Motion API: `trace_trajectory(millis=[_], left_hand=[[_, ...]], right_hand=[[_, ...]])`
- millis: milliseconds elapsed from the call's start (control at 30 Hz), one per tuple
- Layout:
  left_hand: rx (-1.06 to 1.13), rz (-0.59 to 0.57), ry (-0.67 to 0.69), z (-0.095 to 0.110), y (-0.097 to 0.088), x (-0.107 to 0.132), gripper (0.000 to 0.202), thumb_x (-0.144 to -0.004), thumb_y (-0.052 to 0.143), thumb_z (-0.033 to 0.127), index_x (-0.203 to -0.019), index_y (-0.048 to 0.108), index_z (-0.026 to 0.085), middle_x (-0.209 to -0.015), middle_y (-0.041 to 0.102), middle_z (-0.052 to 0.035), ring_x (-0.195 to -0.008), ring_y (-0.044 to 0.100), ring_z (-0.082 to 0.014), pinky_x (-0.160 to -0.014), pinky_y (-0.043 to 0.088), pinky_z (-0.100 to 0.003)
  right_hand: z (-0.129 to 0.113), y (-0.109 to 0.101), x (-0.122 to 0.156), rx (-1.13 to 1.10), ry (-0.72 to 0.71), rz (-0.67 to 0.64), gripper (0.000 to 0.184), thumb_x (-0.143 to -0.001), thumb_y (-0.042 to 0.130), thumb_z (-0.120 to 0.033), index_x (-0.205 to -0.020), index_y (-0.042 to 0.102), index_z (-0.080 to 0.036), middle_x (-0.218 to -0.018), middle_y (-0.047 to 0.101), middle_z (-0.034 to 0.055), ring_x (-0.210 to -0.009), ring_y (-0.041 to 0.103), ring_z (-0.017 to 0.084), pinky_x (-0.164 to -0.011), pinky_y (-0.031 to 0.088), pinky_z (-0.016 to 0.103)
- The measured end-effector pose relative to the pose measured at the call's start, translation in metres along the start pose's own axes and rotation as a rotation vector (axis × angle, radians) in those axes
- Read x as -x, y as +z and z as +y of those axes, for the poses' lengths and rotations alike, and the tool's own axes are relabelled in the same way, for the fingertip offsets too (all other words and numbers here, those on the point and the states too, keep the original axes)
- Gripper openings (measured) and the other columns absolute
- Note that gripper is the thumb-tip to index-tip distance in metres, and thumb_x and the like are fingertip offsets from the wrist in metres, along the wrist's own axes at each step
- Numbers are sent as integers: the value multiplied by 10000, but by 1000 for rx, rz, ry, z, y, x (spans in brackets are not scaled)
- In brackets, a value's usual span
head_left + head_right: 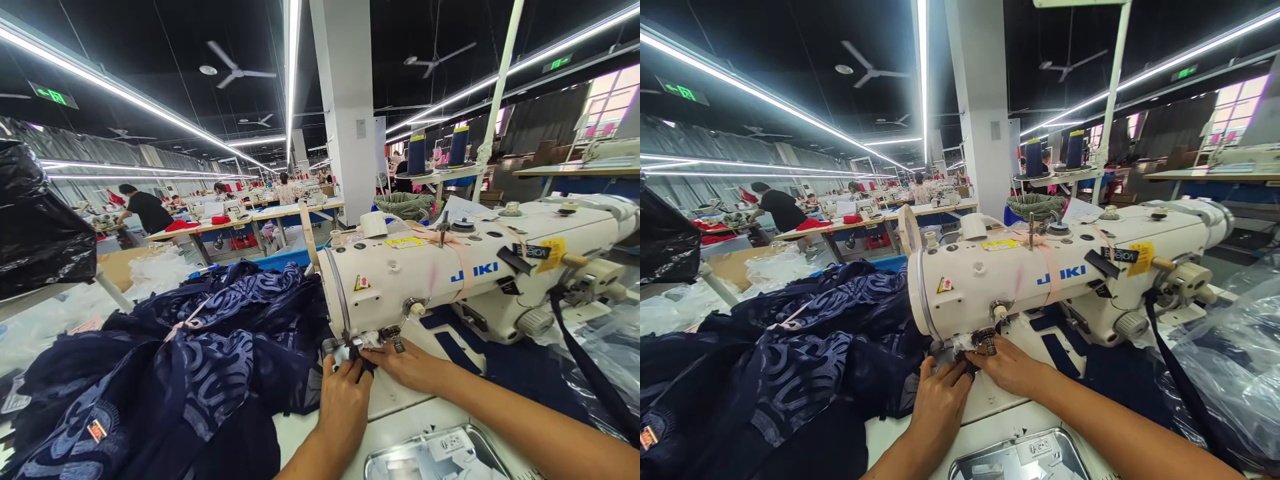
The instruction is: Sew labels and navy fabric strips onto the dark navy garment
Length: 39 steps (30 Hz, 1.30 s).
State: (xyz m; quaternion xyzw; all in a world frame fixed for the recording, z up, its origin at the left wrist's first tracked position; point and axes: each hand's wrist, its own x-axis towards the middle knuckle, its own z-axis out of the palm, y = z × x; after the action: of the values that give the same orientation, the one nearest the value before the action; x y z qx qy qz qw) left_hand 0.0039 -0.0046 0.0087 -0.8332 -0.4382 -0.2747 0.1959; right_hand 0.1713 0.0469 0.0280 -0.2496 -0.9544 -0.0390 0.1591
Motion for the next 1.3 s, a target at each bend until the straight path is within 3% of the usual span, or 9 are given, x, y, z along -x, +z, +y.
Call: trace_trajectory(millis=[267,400,567,667,733,833,900,1100,1300], left_hand=[[17,70,25,0,-6,9,217,-781,413,75,-843,588,188,-815,667,-42,-786,595,-191,-869,334,-429],[55,117,5,-22,-12,18,275,-680,409,28,-798,593,194,-769,654,-34,-756,600,-204,-807,396,-421],[245,-135,-217,-58,-28,5,365,-630,348,9,-832,600,180,-785,652,-37,-749,616,-178,-664,498,-310],[302,-152,-299,-57,-32,-5,398,-596,347,11,-861,594,176,-807,657,-23,-748,621,-165,-666,504,-298],[235,-116,-239,-48,-33,-8,418,-582,388,21,-913,592,176,-874,644,-41,-816,605,-189,-716,491,-338],[66,-65,-30,-34,-32,-6,409,-620,474,52,-990,584,185,-989,606,-76,-963,539,-253,-847,409,-460],[-8,-76,60,-30,-32,-4,359,-663,497,64,-988,586,188,-987,603,-77,-976,519,-261,-867,376,-485],[-25,-201,69,-34,-35,-5,234,-724,499,48,-886,609,175,-839,596,-52,-798,522,-209,-729,418,-382],[55,-151,116,-31,-30,-5,199,-775,495,55,-833,622,197,-763,576,-30,-729,507,-171,-657,393,-308]], right_hand=[[3,5,0,42,-7,76,400,-807,354,-43,-1145,554,-119,-1011,632,135,-927,562,227,-838,408,379],[2,-1,3,27,8,95,310,-801,422,-125,-1049,609,-125,-935,645,116,-886,563,223,-847,385,379],[-16,-5,8,-36,72,24,263,-803,492,-240,-1021,606,-148,-979,604,91,-857,553,217,-809,398,362],[-26,-4,8,-33,96,32,242,-824,485,-245,-1018,590,-148,-973,575,84,-885,528,217,-806,403,343],[-29,-4,6,-27,83,44,214,-831,475,-213,-995,595,-146,-950,570,80,-879,519,210,-799,407,329],[-27,-3,4,-34,71,65,211,-828,461,-161,-984,602,-143,-944,570,81,-858,521,200,-776,417,314],[-25,-2,3,-49,79,70,219,-828,448,-142,-977,608,-147,-949,571,83,-840,525,192,-755,424,306],[-21,1,4,-109,110,59,255,-834,428,-130,-1011,607,-163,-966,578,82,-852,536,193,-730,438,304],[-20,1,5,-175,133,52,273,-832,425,-137,-1029,611,-169,-1017,577,98,-907,541,210,-770,441,336]])
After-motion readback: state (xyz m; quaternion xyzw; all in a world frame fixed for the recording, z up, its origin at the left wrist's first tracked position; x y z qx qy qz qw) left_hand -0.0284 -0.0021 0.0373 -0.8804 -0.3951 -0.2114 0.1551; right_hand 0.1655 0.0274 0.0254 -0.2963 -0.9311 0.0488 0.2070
